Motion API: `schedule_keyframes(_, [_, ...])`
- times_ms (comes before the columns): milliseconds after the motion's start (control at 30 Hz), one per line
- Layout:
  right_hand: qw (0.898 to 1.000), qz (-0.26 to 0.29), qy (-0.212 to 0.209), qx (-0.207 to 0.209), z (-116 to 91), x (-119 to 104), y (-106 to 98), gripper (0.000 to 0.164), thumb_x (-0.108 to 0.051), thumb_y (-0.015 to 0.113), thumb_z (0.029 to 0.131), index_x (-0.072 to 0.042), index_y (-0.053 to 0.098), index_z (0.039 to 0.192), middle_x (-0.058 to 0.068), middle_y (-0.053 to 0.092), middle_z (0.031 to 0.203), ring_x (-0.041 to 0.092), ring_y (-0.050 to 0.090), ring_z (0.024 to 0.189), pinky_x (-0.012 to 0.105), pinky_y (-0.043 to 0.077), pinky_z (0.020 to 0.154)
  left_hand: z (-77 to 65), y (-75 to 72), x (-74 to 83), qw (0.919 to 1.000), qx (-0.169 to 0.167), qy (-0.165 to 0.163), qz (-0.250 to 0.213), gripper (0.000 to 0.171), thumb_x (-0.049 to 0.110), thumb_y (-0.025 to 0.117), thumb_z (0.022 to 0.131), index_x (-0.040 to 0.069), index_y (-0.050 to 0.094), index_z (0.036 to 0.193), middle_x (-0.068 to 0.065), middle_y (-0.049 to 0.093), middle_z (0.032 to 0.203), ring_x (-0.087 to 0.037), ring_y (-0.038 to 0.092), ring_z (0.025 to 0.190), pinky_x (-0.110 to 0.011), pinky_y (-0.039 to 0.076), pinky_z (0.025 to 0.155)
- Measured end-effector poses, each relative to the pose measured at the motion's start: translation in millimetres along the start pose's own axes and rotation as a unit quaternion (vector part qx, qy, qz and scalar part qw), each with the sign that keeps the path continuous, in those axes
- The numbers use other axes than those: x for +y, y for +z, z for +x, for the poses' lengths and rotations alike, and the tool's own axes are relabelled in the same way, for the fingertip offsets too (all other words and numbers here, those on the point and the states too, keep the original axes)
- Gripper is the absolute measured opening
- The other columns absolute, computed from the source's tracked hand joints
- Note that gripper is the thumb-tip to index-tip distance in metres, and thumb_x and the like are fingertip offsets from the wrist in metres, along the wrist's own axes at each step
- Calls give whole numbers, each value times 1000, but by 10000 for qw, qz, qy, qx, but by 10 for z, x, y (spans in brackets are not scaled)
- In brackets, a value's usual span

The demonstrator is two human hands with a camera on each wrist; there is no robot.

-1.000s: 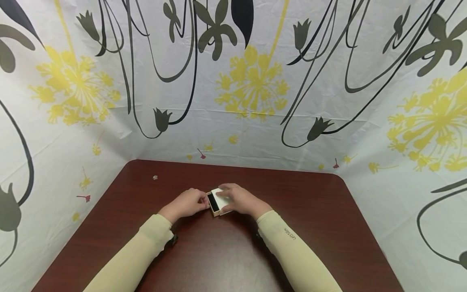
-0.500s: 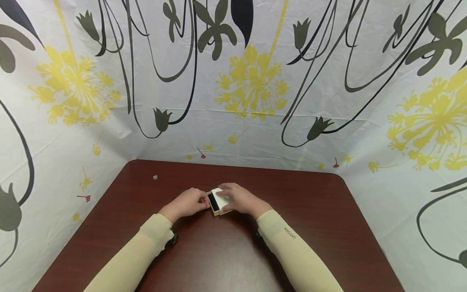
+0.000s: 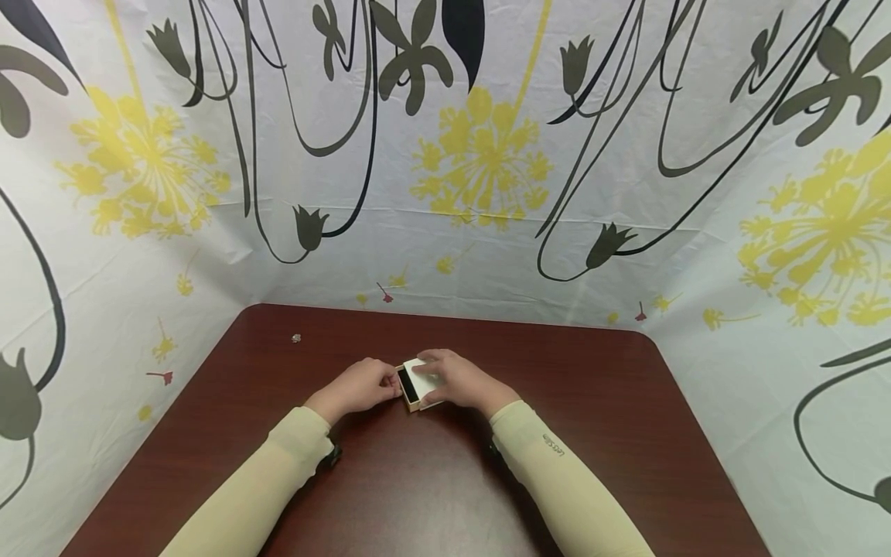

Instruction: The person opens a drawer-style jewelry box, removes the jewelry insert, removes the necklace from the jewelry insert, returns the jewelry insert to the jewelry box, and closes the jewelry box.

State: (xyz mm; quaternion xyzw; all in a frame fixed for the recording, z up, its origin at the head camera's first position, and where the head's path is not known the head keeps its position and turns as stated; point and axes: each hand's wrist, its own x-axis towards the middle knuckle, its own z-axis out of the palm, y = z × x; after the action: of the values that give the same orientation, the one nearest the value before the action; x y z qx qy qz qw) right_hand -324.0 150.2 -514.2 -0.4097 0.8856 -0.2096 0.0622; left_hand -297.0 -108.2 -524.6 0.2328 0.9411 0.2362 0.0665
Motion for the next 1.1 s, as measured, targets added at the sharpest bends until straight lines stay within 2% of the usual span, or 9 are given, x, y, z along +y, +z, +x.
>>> schedule_keyframes(867, [9998, 10, -160, 66, -1, 0, -5, 67, -26, 96, 89, -5, 70, 148, 20, 57, 160, 40, 52, 148, 53, 46, 118, 27, 5, -3, 10000, -38, 50, -51, 18, 20, 77, 105, 26, 78, 89, 15, 71, 87, -7, 66, 82, -36, 57, 83])
schedule_keyframes(1100, [9999, 81, -87, 53, 2, 0, 6, 68, -26, 96, 89, -7, 69, 149, 19, 56, 161, 39, 51, 149, 53, 45, 118, 30, -2, 14, 10000, -41, 48, -60, 18, 19, 77, 105, 26, 78, 88, 15, 71, 86, -6, 66, 82, -36, 58, 83])
